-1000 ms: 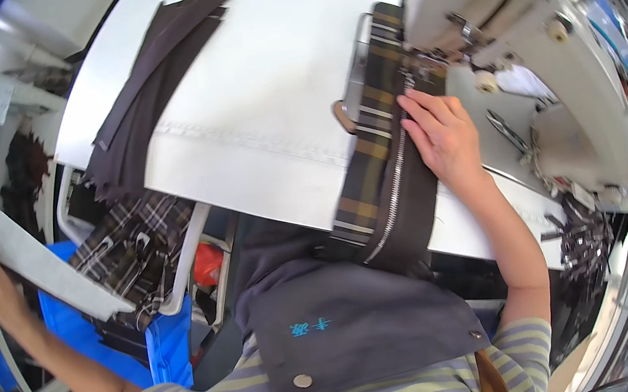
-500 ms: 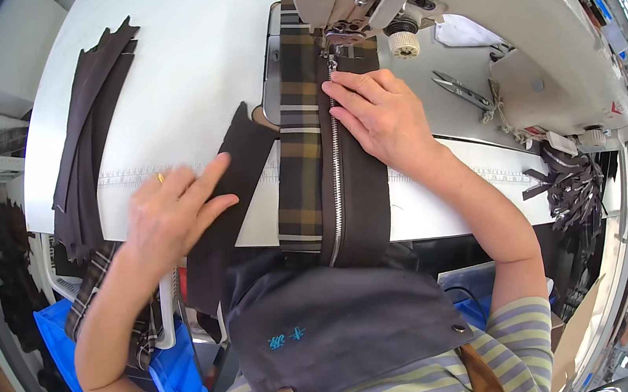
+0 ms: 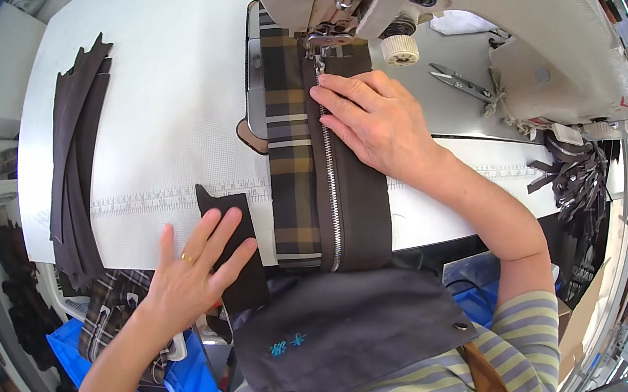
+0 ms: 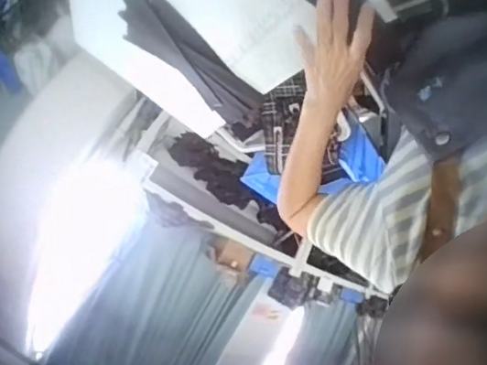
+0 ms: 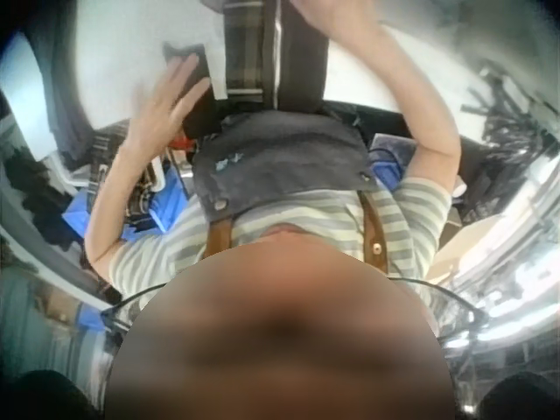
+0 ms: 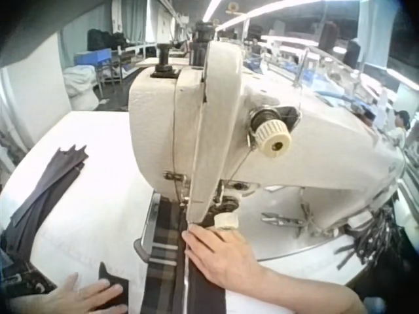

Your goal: Sewing a zipper onto a plaid fabric strip using an industrial sewing machine.

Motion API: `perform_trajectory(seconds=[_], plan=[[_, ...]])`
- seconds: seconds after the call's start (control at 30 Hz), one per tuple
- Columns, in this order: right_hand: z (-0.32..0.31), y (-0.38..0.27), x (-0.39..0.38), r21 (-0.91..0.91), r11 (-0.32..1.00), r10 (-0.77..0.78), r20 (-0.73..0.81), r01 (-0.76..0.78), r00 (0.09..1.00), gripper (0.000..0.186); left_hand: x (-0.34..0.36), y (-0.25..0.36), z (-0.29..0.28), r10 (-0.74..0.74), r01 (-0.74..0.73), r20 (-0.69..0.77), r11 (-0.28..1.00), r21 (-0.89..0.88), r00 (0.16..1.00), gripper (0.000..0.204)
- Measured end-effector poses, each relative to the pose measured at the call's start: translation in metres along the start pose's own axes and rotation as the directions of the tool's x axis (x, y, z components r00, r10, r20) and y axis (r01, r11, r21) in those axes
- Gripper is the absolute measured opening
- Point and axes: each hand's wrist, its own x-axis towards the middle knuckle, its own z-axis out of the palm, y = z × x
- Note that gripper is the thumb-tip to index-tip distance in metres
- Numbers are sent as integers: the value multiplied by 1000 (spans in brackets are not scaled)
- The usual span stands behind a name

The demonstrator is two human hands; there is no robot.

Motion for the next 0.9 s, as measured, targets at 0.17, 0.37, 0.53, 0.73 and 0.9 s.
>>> perform_trajectory(seconds=[0.17,0.37,0.53,0.73,0.9], plan=[[0,1,-2,-8,1000,5,-5,-5,1000,31,33,-3,-3,-57,-19,-357,978,-207,932,41],[-2,-2,-2,15,999,51,36,-51,998,35,104,-17,-26,-110,-43,-526,962,-271,843,41],[1,-1,-1,-15,1000,8,6,-8,1000,33,156,-43,-2,57,-139,-575,985,-100,816,40],[1,1,-3,-19,1000,6,0,-6,1000,33,164,-49,1,117,-172,-636,985,-24,762,40],[1,2,-5,-14,1000,13,-1,-13,1000,33,164,-44,-6,99,-115,-734,993,29,672,37]])
